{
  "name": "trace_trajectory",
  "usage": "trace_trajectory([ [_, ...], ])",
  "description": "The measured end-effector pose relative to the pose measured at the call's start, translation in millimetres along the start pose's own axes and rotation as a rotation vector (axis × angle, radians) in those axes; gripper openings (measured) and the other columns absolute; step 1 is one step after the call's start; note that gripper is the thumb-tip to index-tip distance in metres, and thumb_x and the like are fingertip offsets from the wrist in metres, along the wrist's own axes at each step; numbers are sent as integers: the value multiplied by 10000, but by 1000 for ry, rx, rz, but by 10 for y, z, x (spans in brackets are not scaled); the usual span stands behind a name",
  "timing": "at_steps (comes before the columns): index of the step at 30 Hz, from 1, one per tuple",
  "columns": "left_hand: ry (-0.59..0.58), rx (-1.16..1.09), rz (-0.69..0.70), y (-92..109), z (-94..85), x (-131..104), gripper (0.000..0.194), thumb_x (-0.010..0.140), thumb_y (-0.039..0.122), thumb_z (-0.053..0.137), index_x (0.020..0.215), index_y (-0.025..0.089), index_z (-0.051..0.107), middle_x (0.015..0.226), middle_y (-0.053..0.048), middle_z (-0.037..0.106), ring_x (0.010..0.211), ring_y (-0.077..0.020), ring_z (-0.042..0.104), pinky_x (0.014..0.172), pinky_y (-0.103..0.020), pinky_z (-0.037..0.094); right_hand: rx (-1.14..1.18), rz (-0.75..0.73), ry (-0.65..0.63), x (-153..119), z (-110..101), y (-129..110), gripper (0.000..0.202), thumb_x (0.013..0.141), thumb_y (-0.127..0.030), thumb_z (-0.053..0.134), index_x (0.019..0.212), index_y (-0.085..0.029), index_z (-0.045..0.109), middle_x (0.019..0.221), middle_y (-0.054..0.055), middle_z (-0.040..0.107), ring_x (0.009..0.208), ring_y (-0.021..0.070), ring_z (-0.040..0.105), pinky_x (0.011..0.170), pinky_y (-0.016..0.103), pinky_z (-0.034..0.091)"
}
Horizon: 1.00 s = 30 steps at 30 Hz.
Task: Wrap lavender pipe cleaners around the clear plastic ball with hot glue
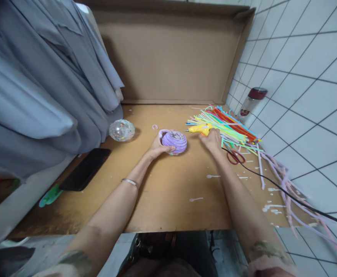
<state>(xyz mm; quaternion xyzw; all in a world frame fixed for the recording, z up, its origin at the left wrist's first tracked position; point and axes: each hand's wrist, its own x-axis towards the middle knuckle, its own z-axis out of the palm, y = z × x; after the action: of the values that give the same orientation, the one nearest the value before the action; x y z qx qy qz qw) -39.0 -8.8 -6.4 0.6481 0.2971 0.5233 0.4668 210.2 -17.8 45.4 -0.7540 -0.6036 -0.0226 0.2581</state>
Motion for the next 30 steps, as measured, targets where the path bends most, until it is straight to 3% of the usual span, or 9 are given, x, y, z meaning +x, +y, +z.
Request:
trace_trajectory([
  [4,10,-14,-5,40,16,-7,895,418,467,956,1154,183,532,1240,-108,623,1223,-294,588,1117,-442,439,-127,53,-44,-175,51,69,493,824,-379,563,1151,-18,639,1168,281,631,991,340,628,808,406,473],
  [7,21,-29,-17,59,16,-9,891,403,438,964,1141,176,541,1224,-108,630,1218,-299,593,1117,-455,447,-278,31,-117,-245,4,-8,514,855,-355,572,1193,30,617,1210,339,615,1109,406,602,882,467,455],
  [10,15,-51,-22,63,-3,-3,884,410,441,961,1136,161,542,1230,-118,624,1221,-307,590,1109,-456,452,-384,-74,-49,-282,-126,-149,477,868,-338,573,1174,25,620,1192,346,623,1155,443,564,940,543,412],
  [14,-6,-43,-22,88,-25,0,882,419,448,952,1144,160,542,1232,-119,621,1178,-294,604,1070,-430,465,-61,-443,117,-377,-274,-389,480,930,-395,502,1300,-96,565,1176,217,652,1109,351,581,946,500,430],
  [17,-45,5,-26,148,-5,-15,845,459,415,931,1172,157,559,1224,-105,635,1147,-285,613,1034,-406,478,311,-719,138,-482,-280,-559,563,944,-509,501,1402,-182,509,1097,132,657,1003,276,602,916,436,472],
  [19,-76,51,-13,191,24,-28,811,471,389,920,1169,153,582,1202,-100,651,1134,-285,614,1023,-400,477,413,-814,107,-532,-259,-630,503,956,-516,505,1362,-226,563,1042,100,657,973,263,604,888,426,484],
  [21,-96,74,9,217,48,-41,799,467,386,917,1163,155,600,1208,-98,657,1147,-284,607,1036,-394,464,464,-835,84,-550,-238,-649,362,984,-465,478,1190,-242,676,963,84,665,925,248,614,841,406,492],
  [24,-73,52,10,207,56,-55,792,465,411,921,1152,165,612,1217,-92,654,1164,-277,596,1047,-375,447,573,-755,102,-528,-207,-607,283,995,-374,471,970,-244,722,890,62,696,859,226,638,793,377,501],
  [30,-36,-88,-44,119,22,-56,807,449,440,945,1132,186,595,1188,-70,641,1116,-241,595,998,-329,448,720,-595,168,-501,-109,-553,180,927,-346,576,849,-250,706,862,35,743,808,210,667,766,357,526],
])
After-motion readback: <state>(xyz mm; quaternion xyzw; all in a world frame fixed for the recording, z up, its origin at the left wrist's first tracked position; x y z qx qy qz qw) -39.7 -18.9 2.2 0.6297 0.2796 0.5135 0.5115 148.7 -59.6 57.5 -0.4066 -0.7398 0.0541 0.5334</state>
